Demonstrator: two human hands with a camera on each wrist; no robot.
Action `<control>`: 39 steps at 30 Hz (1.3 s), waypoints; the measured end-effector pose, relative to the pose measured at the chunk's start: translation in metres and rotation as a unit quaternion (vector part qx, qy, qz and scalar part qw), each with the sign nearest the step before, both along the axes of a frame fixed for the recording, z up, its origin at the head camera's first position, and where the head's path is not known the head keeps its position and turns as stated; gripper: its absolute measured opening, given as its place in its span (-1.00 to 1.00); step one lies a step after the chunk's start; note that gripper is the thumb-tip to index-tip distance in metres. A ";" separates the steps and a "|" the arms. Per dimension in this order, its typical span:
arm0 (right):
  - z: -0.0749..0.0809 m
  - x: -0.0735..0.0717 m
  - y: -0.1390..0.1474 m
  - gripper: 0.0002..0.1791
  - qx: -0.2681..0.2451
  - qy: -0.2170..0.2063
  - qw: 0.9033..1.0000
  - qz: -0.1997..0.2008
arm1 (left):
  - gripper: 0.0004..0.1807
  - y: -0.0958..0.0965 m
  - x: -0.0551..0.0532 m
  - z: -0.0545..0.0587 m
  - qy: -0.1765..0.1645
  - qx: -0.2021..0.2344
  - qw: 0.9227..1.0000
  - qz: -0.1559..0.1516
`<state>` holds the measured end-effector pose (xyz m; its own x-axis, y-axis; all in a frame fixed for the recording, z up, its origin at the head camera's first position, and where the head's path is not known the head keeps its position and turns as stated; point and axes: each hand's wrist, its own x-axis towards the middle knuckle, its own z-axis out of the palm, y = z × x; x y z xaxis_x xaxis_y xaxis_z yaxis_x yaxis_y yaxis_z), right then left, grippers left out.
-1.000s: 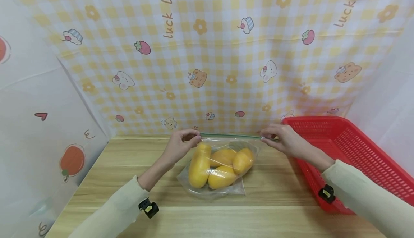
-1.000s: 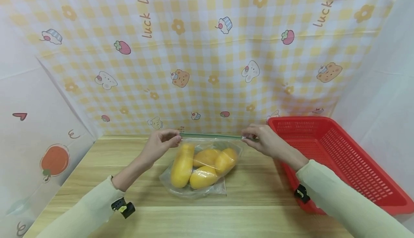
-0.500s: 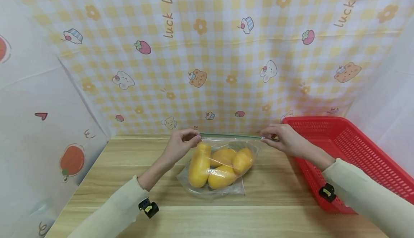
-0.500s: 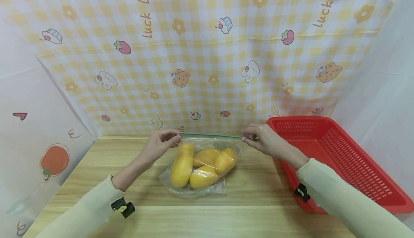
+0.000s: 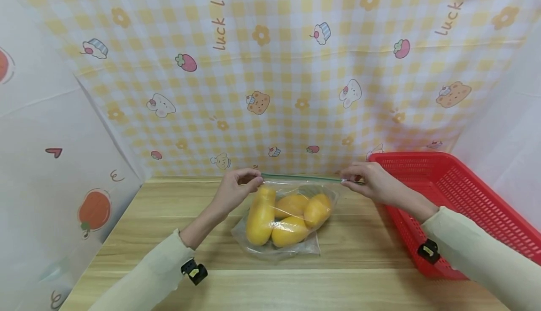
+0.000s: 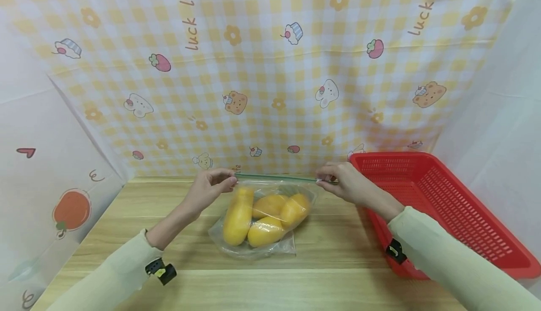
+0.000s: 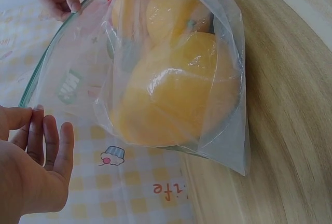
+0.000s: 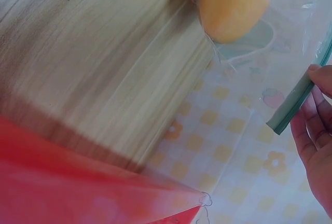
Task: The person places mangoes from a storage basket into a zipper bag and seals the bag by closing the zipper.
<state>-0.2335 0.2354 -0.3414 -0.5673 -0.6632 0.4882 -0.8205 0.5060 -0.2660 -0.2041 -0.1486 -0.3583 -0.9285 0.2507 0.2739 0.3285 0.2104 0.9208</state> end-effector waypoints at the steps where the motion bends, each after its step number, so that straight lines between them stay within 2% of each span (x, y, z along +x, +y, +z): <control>1: 0.000 0.000 0.000 -0.77 0.000 0.000 1.000 0.000 | -0.80 0.000 0.000 0.000 0.001 0.000 1.000 0.000; 17: -0.001 0.001 0.003 -0.74 -0.013 -0.005 1.000 0.010 | -0.81 -0.001 0.000 0.000 0.008 0.006 1.000 -0.004; 39: -0.001 0.001 0.006 -0.77 -0.009 -0.016 1.000 -0.001 | -0.81 -0.003 0.000 -0.001 0.006 0.006 1.000 0.006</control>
<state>-0.2326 0.2416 -0.3428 -0.5849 -0.6533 0.4807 -0.8099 0.5033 -0.3014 -0.2043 -0.1519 -0.3596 -0.9282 0.2364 0.2873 0.3364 0.2033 0.9195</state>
